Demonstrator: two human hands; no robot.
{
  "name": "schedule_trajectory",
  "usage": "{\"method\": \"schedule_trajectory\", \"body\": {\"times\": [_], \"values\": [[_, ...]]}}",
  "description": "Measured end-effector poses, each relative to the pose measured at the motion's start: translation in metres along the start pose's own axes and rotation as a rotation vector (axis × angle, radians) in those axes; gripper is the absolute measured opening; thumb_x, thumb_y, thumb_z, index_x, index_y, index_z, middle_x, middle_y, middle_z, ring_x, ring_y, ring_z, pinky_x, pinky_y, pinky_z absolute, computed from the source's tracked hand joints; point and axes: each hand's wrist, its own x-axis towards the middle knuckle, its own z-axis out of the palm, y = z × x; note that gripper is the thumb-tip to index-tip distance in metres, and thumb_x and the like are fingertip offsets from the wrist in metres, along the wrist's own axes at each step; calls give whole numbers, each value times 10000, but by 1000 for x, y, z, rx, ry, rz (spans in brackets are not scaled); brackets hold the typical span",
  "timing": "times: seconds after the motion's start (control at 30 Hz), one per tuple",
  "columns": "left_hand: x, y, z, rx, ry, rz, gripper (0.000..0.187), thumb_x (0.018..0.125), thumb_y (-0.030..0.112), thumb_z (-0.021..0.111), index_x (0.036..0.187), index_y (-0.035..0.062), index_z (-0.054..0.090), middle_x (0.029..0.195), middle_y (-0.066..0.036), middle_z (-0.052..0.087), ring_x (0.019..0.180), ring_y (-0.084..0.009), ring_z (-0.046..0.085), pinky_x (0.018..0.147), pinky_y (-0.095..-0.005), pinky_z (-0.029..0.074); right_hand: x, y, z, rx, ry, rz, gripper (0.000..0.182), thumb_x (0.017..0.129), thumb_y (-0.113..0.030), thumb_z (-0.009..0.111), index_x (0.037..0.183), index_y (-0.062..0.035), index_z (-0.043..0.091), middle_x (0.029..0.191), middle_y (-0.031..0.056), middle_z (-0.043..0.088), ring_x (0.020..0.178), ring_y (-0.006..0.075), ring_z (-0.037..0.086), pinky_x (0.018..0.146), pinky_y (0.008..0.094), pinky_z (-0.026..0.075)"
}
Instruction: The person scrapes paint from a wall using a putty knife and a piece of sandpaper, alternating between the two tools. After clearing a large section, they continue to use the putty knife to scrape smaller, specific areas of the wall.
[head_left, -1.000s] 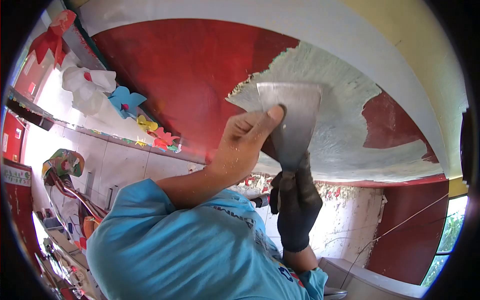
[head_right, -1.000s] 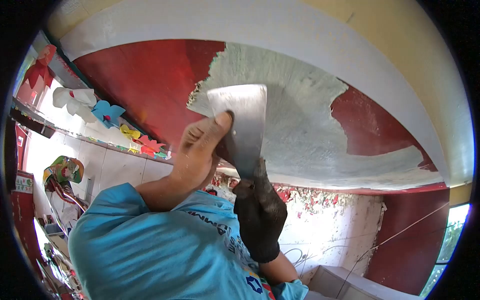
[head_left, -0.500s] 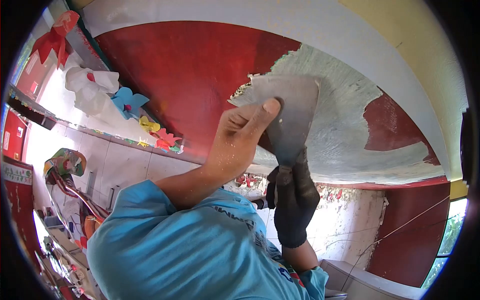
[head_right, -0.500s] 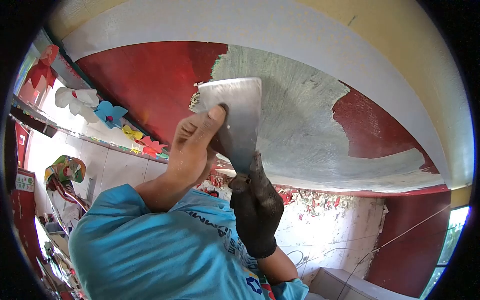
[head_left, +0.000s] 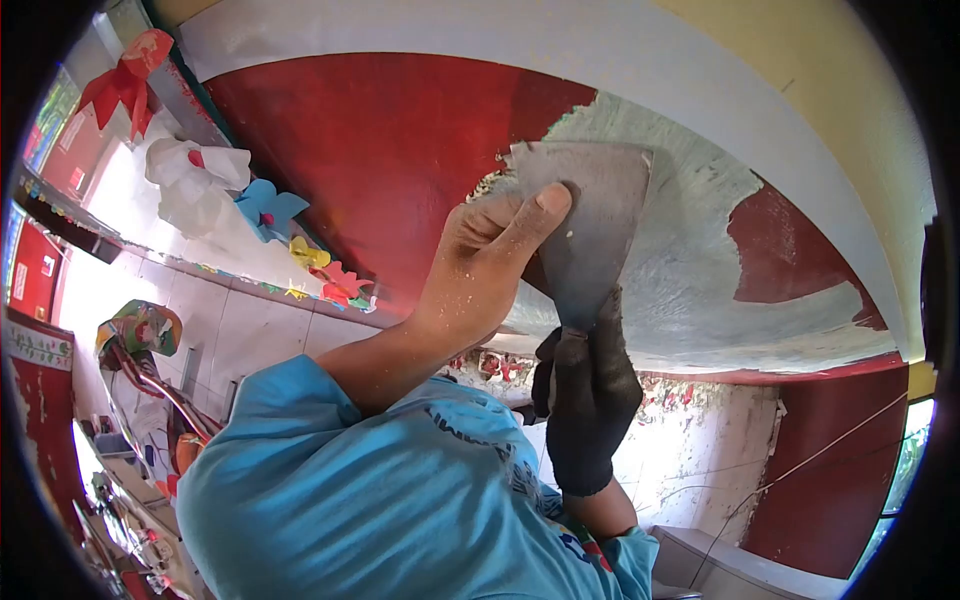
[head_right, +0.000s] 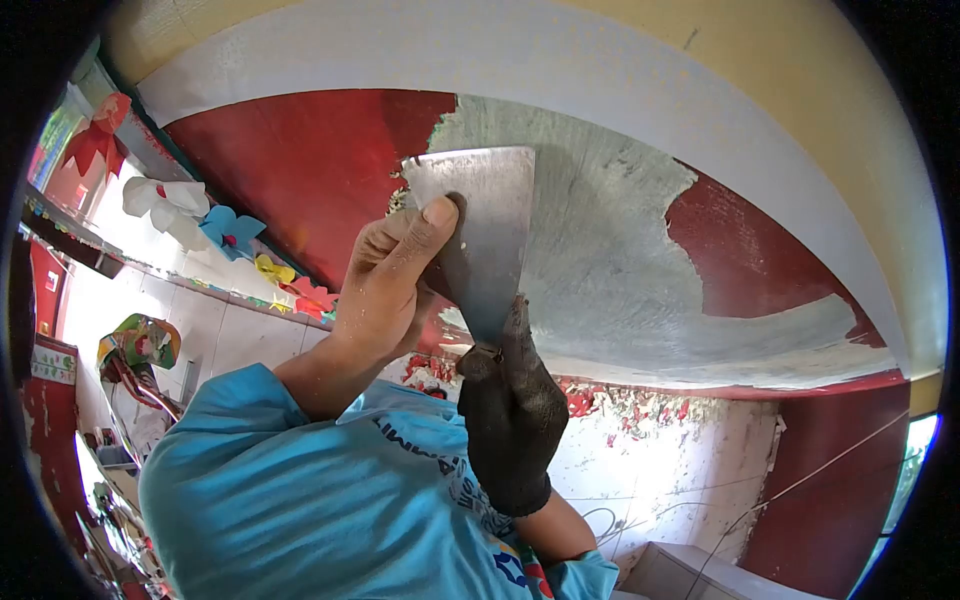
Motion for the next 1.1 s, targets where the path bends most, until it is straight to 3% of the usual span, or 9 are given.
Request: {"method": "schedule_trajectory", "body": {"times": [0.13, 0.37, 0.43, 0.5, 0.57, 0.77, 0.87, 0.97, 1.1], "values": [[-4, -2, 5, 21, 72, -66, 281, 910, 243, 534, 752, 29, 625, 747, -46, 636, 622, -98, 604, 535, -239, 489, -4, -1, -3, 34, -17, 30, 489, 891, -51, 488, 1361, -81, 354, 690, 31, 561, 513, 57, 481, 461, 205, 413], [-1, 4, 10, 44, 3, -17, 301, 911, 263, 531, 743, 29, 620, 720, -47, 631, 595, -93, 595, 520, -230, 479, 3, -1, -4, 92, -12, 31, 463, 908, -56, 454, 1360, -83, 355, 665, 22, 552, 498, 53, 472, 448, 206, 412], [-6, 2, 12, -4, 60, -89, 306, 904, 279, 543, 736, 36, 621, 705, -39, 624, 580, -85, 584, 509, -224, 464, -2, -3, -4, 52, -18, 16, 456, 916, -60, 443, 1362, -79, 348, 660, 23, 545, 492, 52, 467, 440, 207, 408], [-4, 17, 15, 25, 23, -104, 306, 902, 282, 547, 734, 37, 622, 696, -33, 620, 576, -83, 580, 503, -222, 458, -1, -6, -5, 50, -18, 151, 452, 918, -59, 432, 1360, -63, 343, 657, 21, 539, 485, 51, 455, 431, 207, 399], [-4, 19, 15, 58, -7, -149, 307, 901, 284, 550, 732, 39, 623, 688, -27, 617, 571, -81, 576, 498, -219, 451, 2, -5, -3, 125, 25, 95, 443, 917, -55, 424, 1353, -42, 348, 650, 20, 538, 476, 49, 452, 422, 207, 390], [5, -14, -3, 156, 11, 56, 321, 904, 284, 545, 728, 31, 635, 666, -33, 620, 542, -90, 570, 485, -219, 451, -3, 3, -7, 45, -5, 69, 454, 909, -44, 425, 1356, -51, 347, 658, 26, 539, 481, 54, 457, 430, 207, 399], [5, 11, 10, 22, -7, -56, 305, 897, 267, 558, 732, 24, 641, 699, -42, 633, 587, -84, 575, 541, -238, 471, 4, -7, -6, 113, -3, 88, 461, 907, -49, 439, 1359, -81, 354, 664, 24, 546, 486, 54, 467, 434, 210, 405], [0, 1, 13, -26, 39, -16, 307, 895, 269, 561, 716, 31, 635, 673, -43, 625, 560, -96, 576, 521, -248, 471, -1, 0, -7, 107, -13, 83, 467, 906, -56, 448, 1362, -89, 352, 678, 19, 549, 490, 54, 468, 436, 208, 405], [2, -2, 3, 109, 5, -12, 310, 893, 274, 562, 706, 37, 631, 656, -35, 615, 545, -95, 568, 505, -242, 461, 2, 3, -7, 154, -22, 110, 479, 906, -70, 459, 1369, -87, 337, 685, 10, 543, 493, 52, 461, 438, 206, 401]]}}
